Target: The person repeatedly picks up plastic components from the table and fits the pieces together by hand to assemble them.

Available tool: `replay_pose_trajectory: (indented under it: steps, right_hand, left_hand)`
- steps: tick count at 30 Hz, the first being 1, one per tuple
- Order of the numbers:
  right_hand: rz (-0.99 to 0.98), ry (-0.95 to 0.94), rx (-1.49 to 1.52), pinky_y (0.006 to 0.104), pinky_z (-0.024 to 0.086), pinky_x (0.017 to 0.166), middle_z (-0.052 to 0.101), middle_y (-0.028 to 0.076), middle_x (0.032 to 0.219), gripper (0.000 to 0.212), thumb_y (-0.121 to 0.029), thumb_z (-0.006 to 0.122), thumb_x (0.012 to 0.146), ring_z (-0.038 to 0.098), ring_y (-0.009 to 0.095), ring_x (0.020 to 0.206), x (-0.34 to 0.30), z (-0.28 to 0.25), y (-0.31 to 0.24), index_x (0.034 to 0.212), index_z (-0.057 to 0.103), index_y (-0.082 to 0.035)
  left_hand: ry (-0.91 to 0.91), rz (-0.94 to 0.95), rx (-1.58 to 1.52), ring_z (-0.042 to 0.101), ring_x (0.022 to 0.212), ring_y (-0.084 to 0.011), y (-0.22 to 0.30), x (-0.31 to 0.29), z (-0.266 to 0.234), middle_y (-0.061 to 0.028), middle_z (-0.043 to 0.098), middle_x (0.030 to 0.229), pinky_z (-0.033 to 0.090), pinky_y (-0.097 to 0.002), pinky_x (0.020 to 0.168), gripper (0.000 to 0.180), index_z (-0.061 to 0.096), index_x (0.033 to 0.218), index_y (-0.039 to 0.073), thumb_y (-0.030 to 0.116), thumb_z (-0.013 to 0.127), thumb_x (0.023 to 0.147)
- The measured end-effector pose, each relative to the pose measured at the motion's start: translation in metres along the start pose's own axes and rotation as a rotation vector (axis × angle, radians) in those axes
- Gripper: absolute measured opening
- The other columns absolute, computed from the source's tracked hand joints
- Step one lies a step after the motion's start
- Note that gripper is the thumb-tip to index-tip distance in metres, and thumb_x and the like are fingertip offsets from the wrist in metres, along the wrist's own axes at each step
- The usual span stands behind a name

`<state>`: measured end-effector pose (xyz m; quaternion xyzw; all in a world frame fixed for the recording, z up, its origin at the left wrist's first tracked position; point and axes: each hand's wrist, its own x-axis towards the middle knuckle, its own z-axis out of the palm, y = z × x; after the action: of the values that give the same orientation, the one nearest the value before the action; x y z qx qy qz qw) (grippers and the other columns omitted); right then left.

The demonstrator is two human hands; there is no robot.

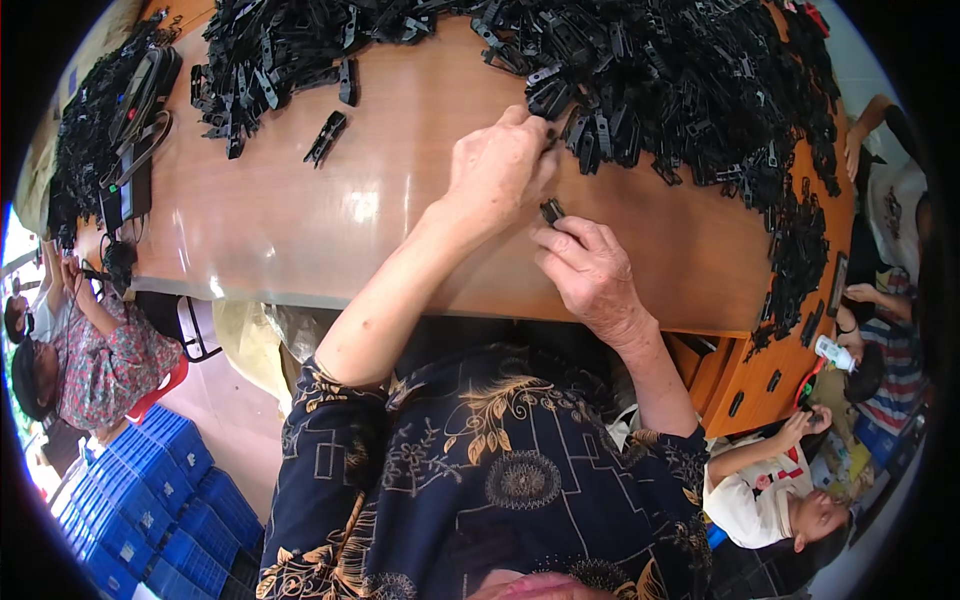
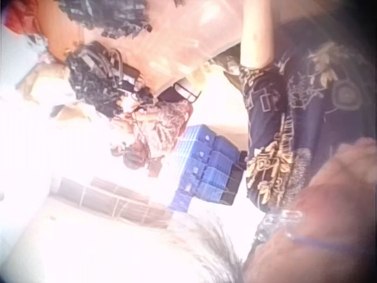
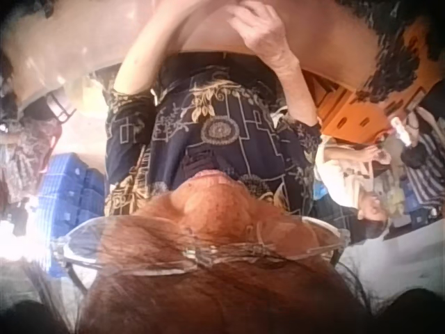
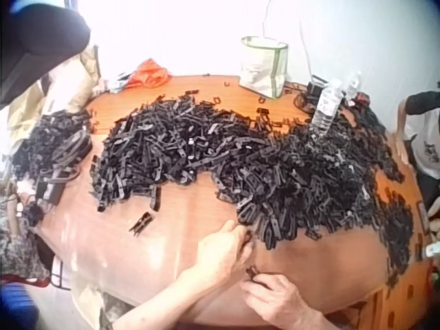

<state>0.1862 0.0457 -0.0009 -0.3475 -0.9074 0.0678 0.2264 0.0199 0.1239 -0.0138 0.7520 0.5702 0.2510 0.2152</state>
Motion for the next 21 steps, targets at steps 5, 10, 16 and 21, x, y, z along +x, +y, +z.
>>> replay_pose_trajectory:
  steps: [5, 10, 16, 21]
  right_hand:
    - [0.464, 0.182, 0.286, 0.0417, 0.049, 0.081, 0.054, 0.013, 0.104, 0.039, -0.006, 0.078, 0.073, 0.058, 0.031, 0.09, -0.011, 0.009, -0.01, 0.106, 0.058, -0.004]
    - [0.397, 0.206, 0.074, 0.0391, 0.05, 0.078, 0.056, 0.012, 0.101, 0.033, -0.007, 0.075, 0.075, 0.059, 0.03, 0.087, -0.003, 0.029, -0.001, 0.104, 0.059, -0.004]
    - [0.585, 0.286, 0.319, 0.0376, 0.05, 0.075, 0.062, 0.006, 0.092, 0.012, -0.004, 0.07, 0.079, 0.061, 0.026, 0.087, -0.002, 0.035, -0.01, 0.09, 0.066, -0.005]
    - [0.446, 0.398, 0.212, 0.0374, 0.051, 0.074, 0.064, 0.006, 0.092, 0.008, -0.006, 0.069, 0.079, 0.061, 0.025, 0.087, 0.031, 0.044, -0.033, 0.087, 0.067, -0.006]
  left_hand:
    - [-0.194, -0.083, 0.124, 0.065, 0.075, -0.0371, -0.009, -0.052, -0.039, -0.0166, 0.065, 0.086, 0.051, -0.0452, 0.069, 0.025, 0.061, 0.088, 0.006, 0.03, 0.063, 0.089]
    - [-0.062, -0.199, -0.183, 0.064, 0.068, -0.032, -0.011, -0.091, -0.04, -0.0165, 0.065, 0.08, 0.05, -0.0394, 0.065, 0.025, 0.055, 0.106, 0.002, 0.021, 0.062, 0.092]
    - [-0.028, -0.416, -0.585, 0.064, 0.064, -0.0178, -0.017, -0.096, -0.032, -0.0142, 0.066, 0.09, 0.051, -0.0314, 0.06, 0.035, 0.042, 0.123, -0.002, 0.006, 0.053, 0.092]
    - [0.037, -0.454, -0.866, 0.059, 0.059, -0.0132, -0.014, -0.105, -0.021, -0.0162, 0.065, 0.099, 0.05, -0.0254, 0.057, 0.044, 0.037, 0.13, -0.007, 0.001, 0.052, 0.09]
